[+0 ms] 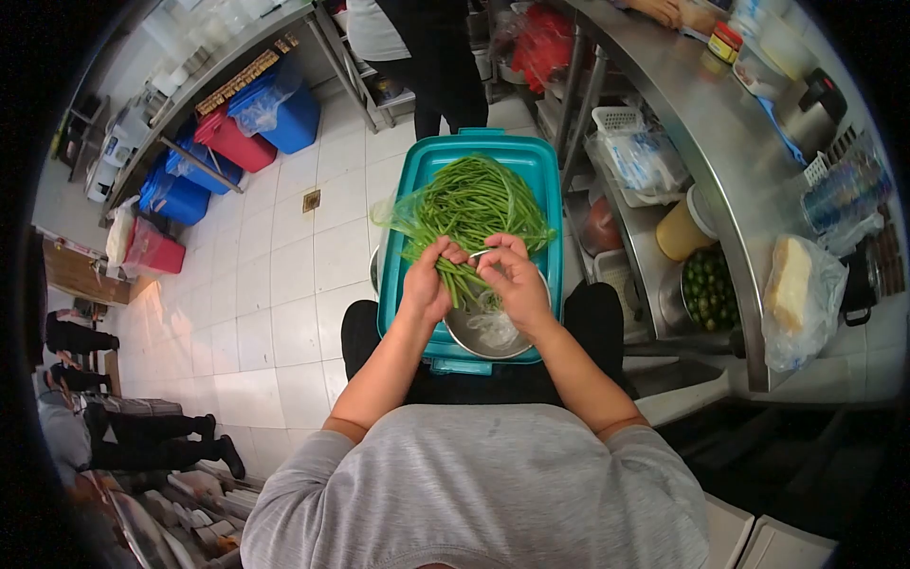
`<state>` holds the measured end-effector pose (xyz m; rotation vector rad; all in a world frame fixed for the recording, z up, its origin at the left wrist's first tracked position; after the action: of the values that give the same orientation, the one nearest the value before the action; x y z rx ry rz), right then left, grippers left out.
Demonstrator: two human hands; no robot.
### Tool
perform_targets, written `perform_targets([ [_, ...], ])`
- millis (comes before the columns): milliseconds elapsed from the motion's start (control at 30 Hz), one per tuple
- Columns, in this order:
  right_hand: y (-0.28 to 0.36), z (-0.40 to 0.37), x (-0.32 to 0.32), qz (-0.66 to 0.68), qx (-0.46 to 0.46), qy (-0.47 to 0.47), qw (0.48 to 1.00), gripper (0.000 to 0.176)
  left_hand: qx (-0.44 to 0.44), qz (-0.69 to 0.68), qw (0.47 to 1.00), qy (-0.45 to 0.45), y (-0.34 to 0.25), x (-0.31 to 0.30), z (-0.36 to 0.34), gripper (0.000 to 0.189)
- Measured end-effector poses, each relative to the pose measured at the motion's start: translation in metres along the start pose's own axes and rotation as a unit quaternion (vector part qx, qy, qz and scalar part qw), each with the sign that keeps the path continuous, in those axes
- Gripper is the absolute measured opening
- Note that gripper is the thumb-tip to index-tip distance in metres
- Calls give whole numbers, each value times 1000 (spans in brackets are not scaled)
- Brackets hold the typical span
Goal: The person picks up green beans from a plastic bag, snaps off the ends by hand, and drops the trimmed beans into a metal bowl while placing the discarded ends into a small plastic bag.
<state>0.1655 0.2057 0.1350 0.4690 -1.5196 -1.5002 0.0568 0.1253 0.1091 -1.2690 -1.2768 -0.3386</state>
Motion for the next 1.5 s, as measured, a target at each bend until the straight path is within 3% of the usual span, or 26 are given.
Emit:
perform_targets([
  [33, 1, 1, -1, 56, 8, 2, 998, 3, -3, -14, 1000, 6, 0, -9, 3, 15],
  [133, 23, 4, 0, -147, -51, 23, 988, 7, 0, -39, 999, -5, -4, -24, 10, 18],
  [233, 34, -3, 7, -444, -169, 50, 878, 11, 31, -32, 997, -61, -10, -25, 8, 18],
  [433, 26, -10, 31, -525, -179, 61, 830, 13, 80, 3, 993, -86, -12, -20, 5, 18],
  [700, 18, -8, 25, -520, -173, 31, 836, 8, 110, 55, 988, -89, -12, -10, -2, 19],
  [1033, 10, -9, 24, -487, -147, 45, 860, 9, 100, -1, 991, -86, -10, -1, -3, 17],
  [1200, 15, -6, 11, -309, -144, -32, 939, 8, 42, -24, 997, -56, -3, -9, 6, 24],
  [1333, 20, -4, 6, -234, -170, -64, 955, 7, -3, -60, 997, -40, 9, -1, 6, 27],
  [1433, 12, -2, 0, -100, -116, -69, 986, 7, -24, -76, 995, -57, 13, 4, 3, 28],
  [1500, 13, -7, 2, -101, -89, -44, 990, 7, -27, -62, 996, -64, 8, 12, 0, 29],
])
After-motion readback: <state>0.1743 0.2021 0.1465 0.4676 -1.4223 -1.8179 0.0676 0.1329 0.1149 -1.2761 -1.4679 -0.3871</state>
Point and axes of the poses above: each hand's wrist, its own z-axis towards the middle knuckle, its own x-axis out of the palm, y = z × x, the point moved 5 cm from there along z, towards the middle knuckle, and after that the axes turned 7 degrees about z, right-handed, at the moved point
